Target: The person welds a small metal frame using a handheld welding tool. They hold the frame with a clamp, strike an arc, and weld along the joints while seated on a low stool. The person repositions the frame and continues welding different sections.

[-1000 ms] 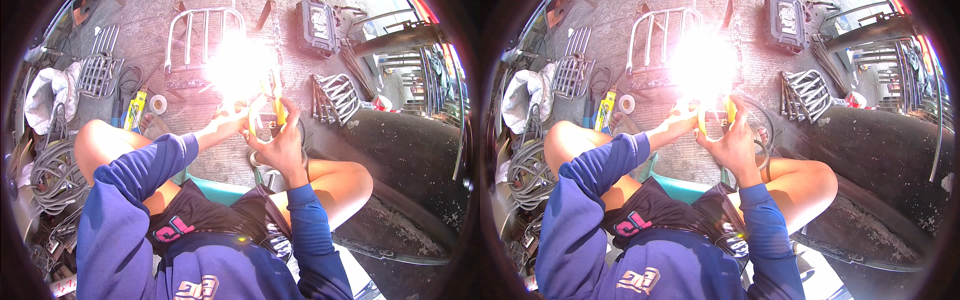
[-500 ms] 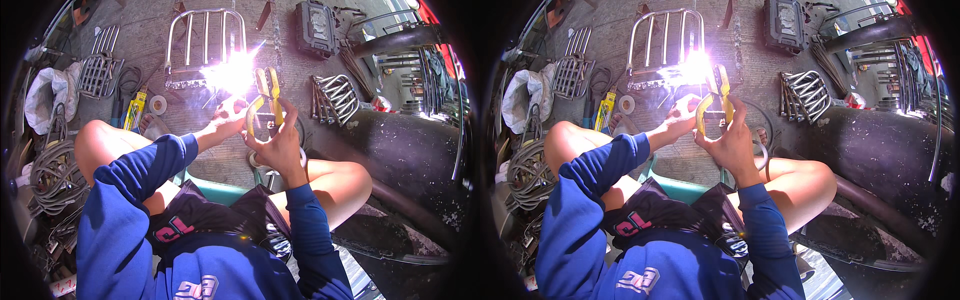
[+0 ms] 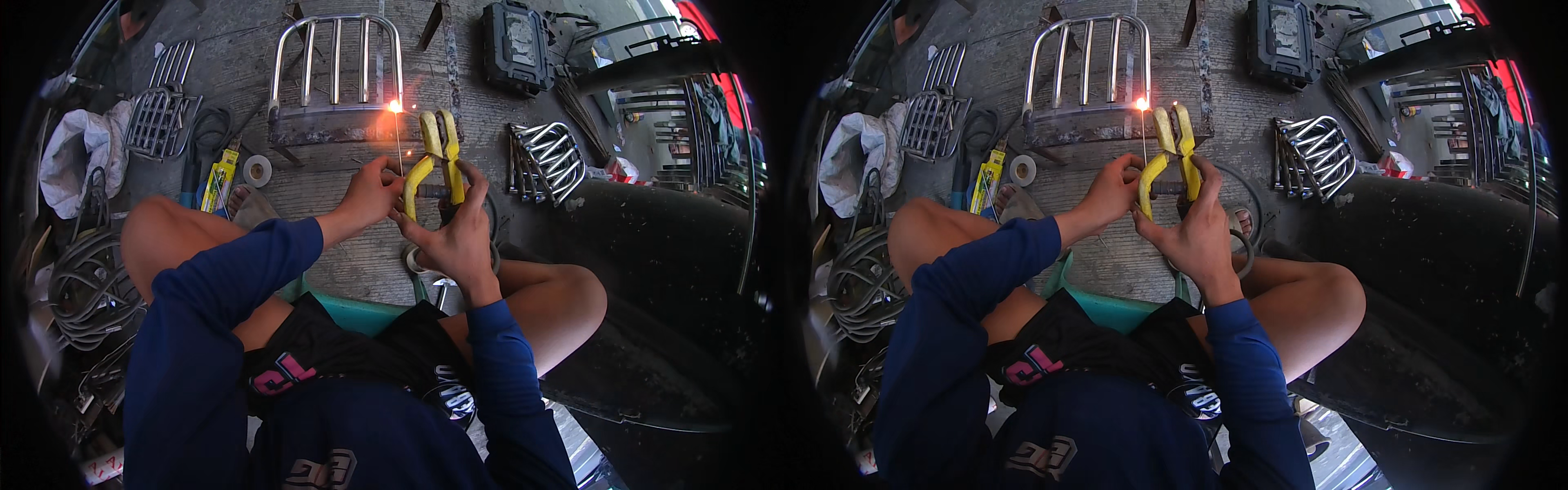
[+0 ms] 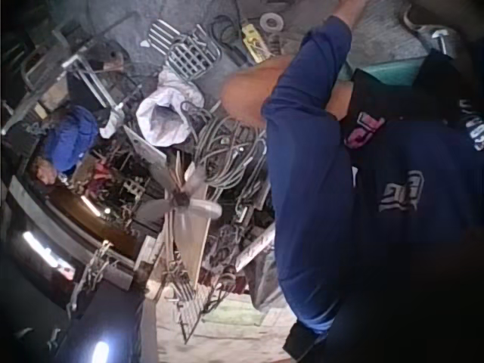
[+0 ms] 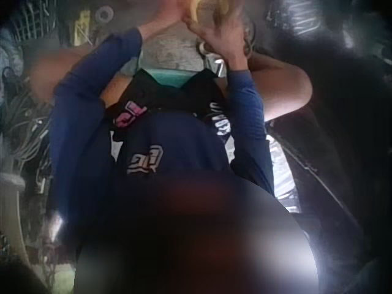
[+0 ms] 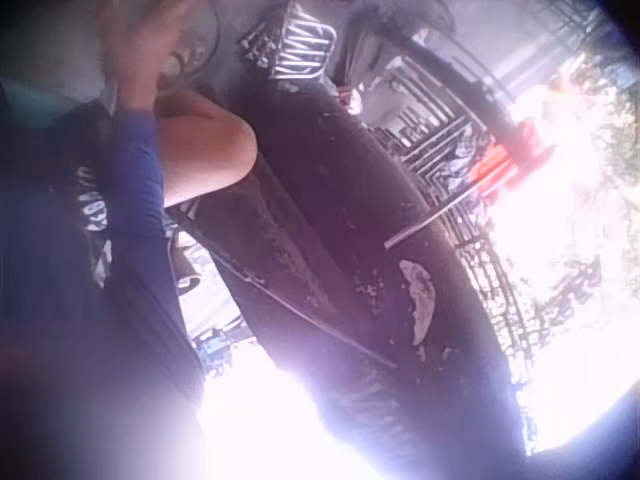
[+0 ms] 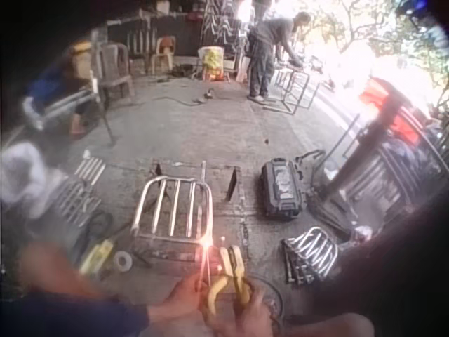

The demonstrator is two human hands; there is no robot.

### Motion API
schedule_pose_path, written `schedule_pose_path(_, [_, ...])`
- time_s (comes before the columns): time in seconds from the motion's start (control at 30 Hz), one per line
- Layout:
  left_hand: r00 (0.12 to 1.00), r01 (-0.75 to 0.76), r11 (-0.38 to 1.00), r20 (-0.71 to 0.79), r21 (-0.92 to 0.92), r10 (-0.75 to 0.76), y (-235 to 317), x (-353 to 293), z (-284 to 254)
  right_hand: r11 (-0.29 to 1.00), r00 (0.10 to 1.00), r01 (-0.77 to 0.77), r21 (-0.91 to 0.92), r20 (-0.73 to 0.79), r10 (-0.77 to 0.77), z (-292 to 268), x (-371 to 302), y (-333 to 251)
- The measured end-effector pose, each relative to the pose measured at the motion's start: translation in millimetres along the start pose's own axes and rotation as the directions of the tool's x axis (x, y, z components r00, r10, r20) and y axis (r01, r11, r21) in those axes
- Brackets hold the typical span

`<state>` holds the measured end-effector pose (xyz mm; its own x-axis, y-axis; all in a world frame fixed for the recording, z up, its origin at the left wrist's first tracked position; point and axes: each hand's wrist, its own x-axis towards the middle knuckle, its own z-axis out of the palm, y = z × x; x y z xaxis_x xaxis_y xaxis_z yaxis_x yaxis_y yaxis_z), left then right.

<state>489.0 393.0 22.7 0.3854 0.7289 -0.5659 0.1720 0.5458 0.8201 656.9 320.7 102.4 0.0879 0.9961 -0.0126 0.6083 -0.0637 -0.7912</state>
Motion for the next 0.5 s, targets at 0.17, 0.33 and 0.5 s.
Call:
schedule_pose_path(0.17, [1.000, 0.000, 1.000, -0.004, -0.024, 0.000, 5, -1, 1, 0.999, 1.000, 0.009, -0.036, -0.003, -0.009, 1, 0, 1])
schedule_pose_path(0.33, [1.000, 0.012, 1.000, 0.011, 0.001, -0.012, 11, -5, 1, 0.999, 1.000, -0.027, -0.036, 0.009, 0.028, 0, 0, -2])
schedule_pose_path(0.5, [0.999, 0.050, 0.997, -0.013, 0.053, -0.049, 13, -8, 0, 0.990, 0.992, -0.123, 0.075, 0.040, 0.121, 1, -1, -4])
